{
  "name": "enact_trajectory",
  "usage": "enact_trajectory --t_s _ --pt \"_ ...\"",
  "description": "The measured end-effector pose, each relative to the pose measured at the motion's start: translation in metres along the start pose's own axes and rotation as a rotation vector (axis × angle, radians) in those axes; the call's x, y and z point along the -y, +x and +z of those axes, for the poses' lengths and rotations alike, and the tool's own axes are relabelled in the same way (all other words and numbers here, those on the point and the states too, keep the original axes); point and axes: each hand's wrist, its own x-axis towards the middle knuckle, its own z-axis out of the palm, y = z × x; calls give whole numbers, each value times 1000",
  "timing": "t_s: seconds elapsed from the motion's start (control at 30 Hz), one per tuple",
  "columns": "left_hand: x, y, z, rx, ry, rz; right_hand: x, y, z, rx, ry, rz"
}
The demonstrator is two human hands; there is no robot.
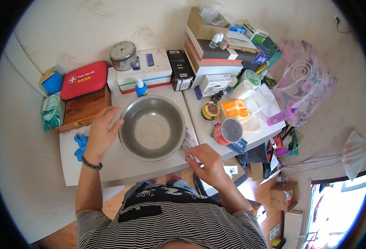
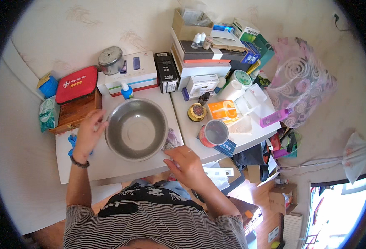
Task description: The person organizes a cluttered white table by moving various items including a metal bowl, a red first aid kit, boxes, bottles, and containers. They wipe the table surface with a cloth and rearrange objects into a more orderly layout.
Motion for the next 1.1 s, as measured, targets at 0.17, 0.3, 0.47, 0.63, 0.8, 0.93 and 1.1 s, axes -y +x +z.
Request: enact_trajectory --t_s 0.17,0.3,0.47,0.63,0.8,0.93,1.1 --pt "5 -7 35 -27 13 -173 -15 -9 9 68 21 -20" --pt "15 -8 44 -36 -33 -224 -29 -12 14 41 5 18" --pt "30 -23 42 -113 -61 -240 -28 18 8 -83 16 -8" --pt "24 -38 28 -119 -36 -311 -35 32 10 -105 48 43" --pt "27 -58 7 -133 -46 -372 -39 41 31 -39 77 75" --pt "41 -72 0 -134 -23 -391 -52 99 60 -20 184 138" --pt "34 -80 -7 -159 -79 -439 -102 183 129 19 4 125"
